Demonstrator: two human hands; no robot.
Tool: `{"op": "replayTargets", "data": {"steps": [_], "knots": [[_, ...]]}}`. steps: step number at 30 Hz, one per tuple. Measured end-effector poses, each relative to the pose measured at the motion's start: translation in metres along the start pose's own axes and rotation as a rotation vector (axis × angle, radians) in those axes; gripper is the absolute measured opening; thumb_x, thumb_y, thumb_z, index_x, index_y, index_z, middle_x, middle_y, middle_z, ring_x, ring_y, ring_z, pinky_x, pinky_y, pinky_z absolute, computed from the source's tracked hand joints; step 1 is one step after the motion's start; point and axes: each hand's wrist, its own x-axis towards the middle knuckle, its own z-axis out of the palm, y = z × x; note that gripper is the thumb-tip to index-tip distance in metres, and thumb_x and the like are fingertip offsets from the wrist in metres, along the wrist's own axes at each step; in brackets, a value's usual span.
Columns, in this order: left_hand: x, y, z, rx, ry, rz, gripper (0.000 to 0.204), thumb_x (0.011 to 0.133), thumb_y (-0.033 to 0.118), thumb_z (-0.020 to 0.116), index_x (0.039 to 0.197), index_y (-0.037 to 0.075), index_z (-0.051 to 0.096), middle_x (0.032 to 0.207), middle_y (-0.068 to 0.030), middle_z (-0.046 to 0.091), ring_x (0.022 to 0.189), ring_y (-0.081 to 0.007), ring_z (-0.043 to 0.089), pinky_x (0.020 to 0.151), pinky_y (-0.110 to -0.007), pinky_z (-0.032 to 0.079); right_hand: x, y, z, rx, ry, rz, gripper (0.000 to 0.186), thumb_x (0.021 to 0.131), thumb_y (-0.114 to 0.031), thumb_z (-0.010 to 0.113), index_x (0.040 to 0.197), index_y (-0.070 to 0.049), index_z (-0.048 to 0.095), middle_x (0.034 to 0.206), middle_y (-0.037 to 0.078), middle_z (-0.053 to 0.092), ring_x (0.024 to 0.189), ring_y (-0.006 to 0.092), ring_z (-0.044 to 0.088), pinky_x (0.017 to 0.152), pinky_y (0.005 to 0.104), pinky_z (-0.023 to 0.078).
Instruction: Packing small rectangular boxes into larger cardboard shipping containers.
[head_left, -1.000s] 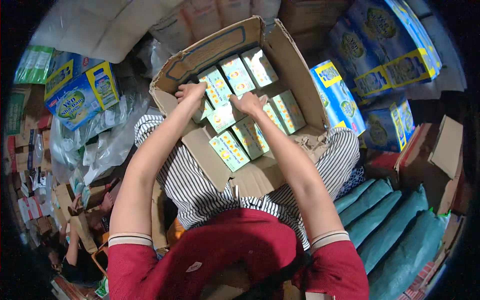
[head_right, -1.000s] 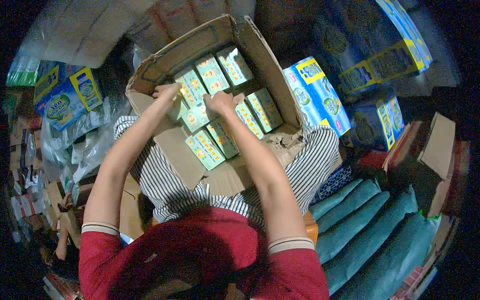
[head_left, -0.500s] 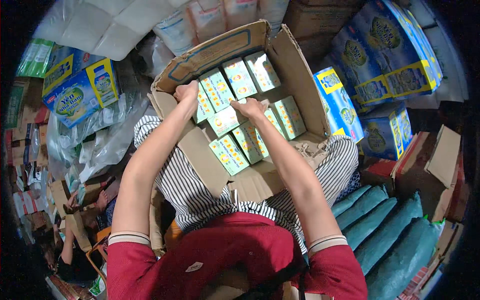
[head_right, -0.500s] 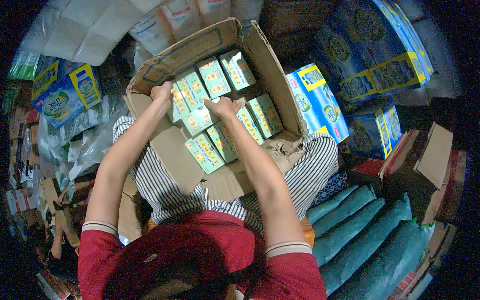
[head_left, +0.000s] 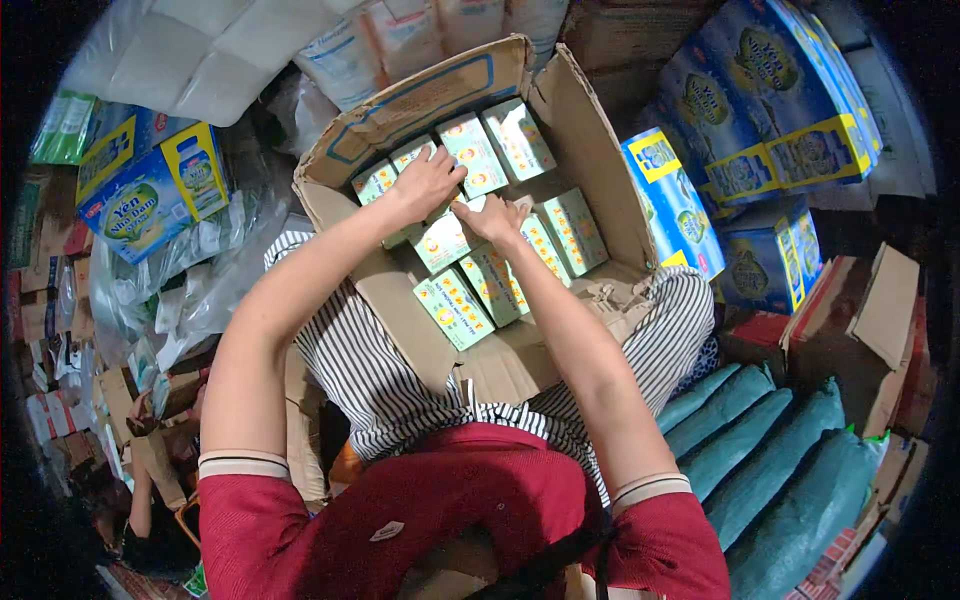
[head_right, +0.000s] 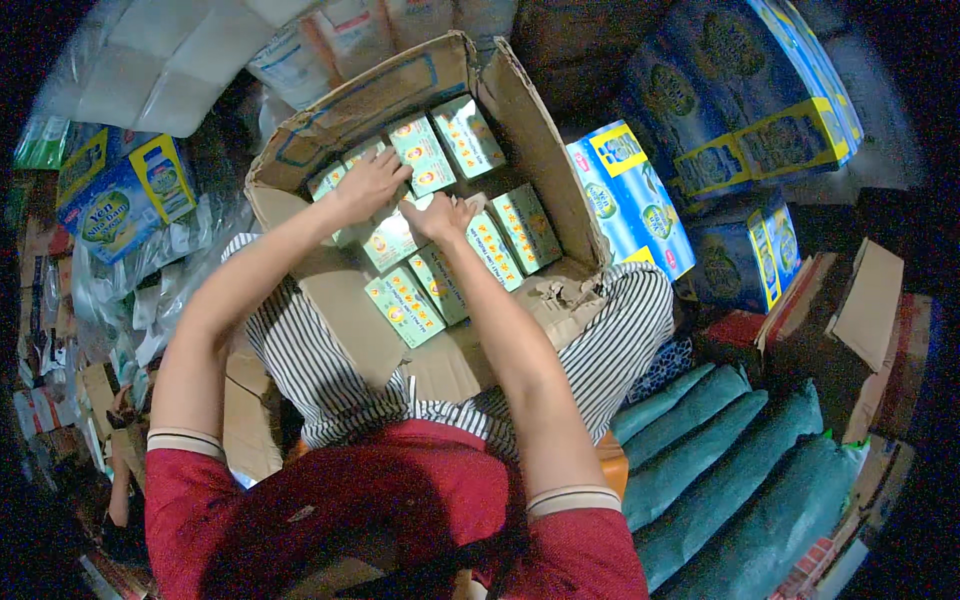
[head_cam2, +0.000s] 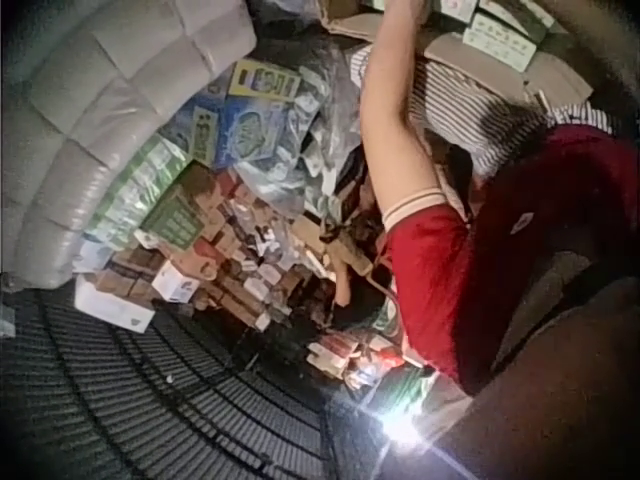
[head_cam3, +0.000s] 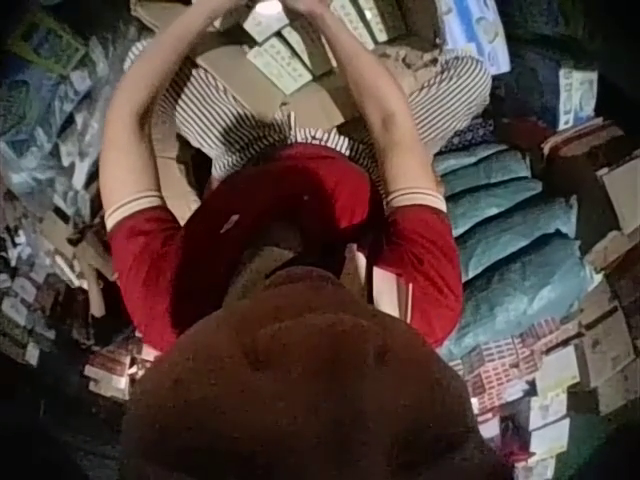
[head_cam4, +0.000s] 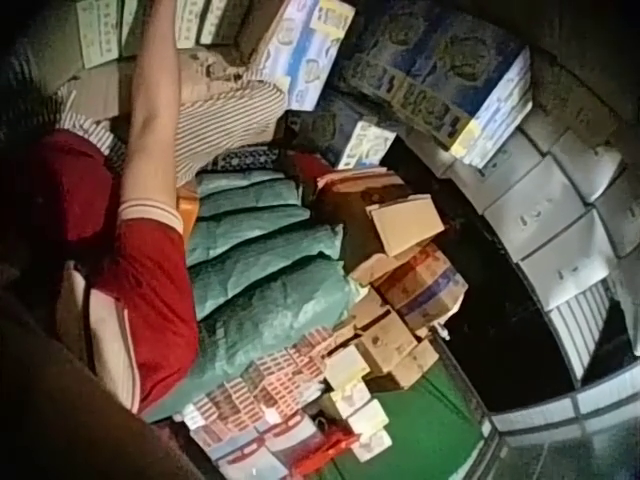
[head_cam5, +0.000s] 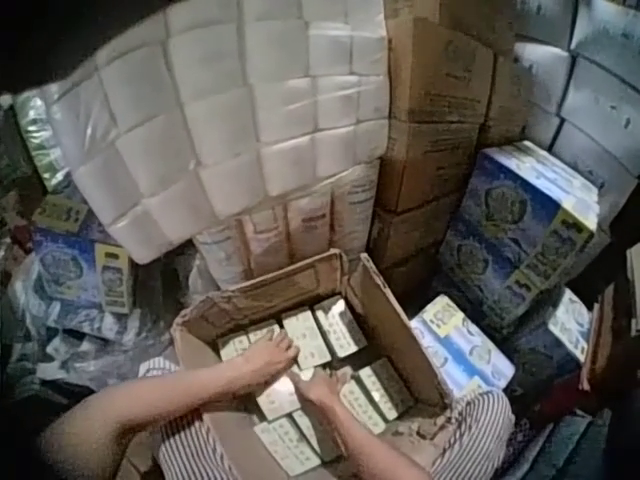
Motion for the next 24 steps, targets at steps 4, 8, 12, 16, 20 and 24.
{"op": "replayTargets", "data": {"steps": [4, 8, 12, 16, 20, 24], "knots": [[-0.012, -0.023, 0.01, -0.051, 0.053, 0.177, 0.066, 0.059, 0.023, 0.074, 0.115, 0.007, 0.042, 0.108, -0.0095, 0.049, 0.108, -0.0267, 0.046, 0.085, -0.045, 0.041, -0.004, -0.006, -0.009, 0.079, -0.1, 0.035, 0.087, 0.064, -0.064, 0.056, 0.122, 0.001, 0.049, 0.129, 0.023, 0.043, 0.128, 0.0389, 0.026, 0.109, 0.0465, 0.004], [-0.014, -0.011, 0.001, -0.162, -0.058, 0.1, 0.082, 0.055, 0.027, 0.077, 0.124, 0.008, 0.038, 0.119, -0.0124, 0.043, 0.12, -0.0312, 0.037, 0.086, -0.053, 0.041, -0.004, -0.004, -0.012, 0.104, -0.098, 0.045, 0.085, 0.064, -0.062, 0.055, 0.121, 0.001, 0.049, 0.129, 0.023, 0.043, 0.128, 0.0393, 0.026, 0.109, 0.045, 0.002], [-0.019, -0.011, 0.001, -0.229, -0.055, 0.023, 0.084, 0.056, 0.026, 0.077, 0.127, 0.008, 0.035, 0.127, -0.0136, 0.038, 0.125, -0.0389, 0.03, 0.088, -0.057, 0.039, -0.001, -0.004, -0.006, 0.074, -0.062, 0.054, 0.089, 0.066, -0.066, 0.055, 0.123, 0.002, 0.047, 0.129, 0.025, 0.043, 0.129, 0.036, 0.027, 0.108, 0.046, 0.001], [-0.018, -0.011, 0.005, -0.248, -0.176, -0.073, 0.093, 0.056, 0.032, 0.076, 0.133, 0.01, 0.029, 0.134, -0.0135, 0.032, 0.126, -0.0457, 0.024, 0.091, -0.06, 0.035, 0.0, -0.007, -0.008, 0.097, -0.096, 0.084, 0.088, 0.066, -0.063, 0.056, 0.126, -0.001, 0.045, 0.133, 0.024, 0.039, 0.132, 0.0351, 0.022, 0.109, 0.0445, 0.0], [-0.014, -0.009, 0.0, -0.148, -0.251, -0.117, 0.099, 0.055, 0.042, 0.075, 0.136, 0.01, 0.027, 0.135, -0.0124, 0.032, 0.125, -0.047, 0.025, 0.093, -0.062, 0.031, 0.0, -0.006, -0.008, 0.081, -0.1, 0.12, 0.084, 0.067, -0.06, 0.056, 0.128, -0.003, 0.044, 0.135, 0.024, 0.036, 0.133, 0.0355, 0.018, 0.109, 0.0432, -0.001], [-0.013, -0.01, -0.008, -0.065, -0.234, -0.097, 0.099, 0.053, 0.047, 0.076, 0.133, 0.009, 0.033, 0.133, -0.0117, 0.035, 0.125, -0.0475, 0.026, 0.095, -0.061, 0.028, -0.001, -0.005, -0.009, 0.104, -0.128, 0.083, 0.085, 0.067, -0.059, 0.057, 0.129, -0.004, 0.042, 0.137, 0.023, 0.034, 0.134, 0.0354, 0.014, 0.109, 0.0428, -0.002]]}}
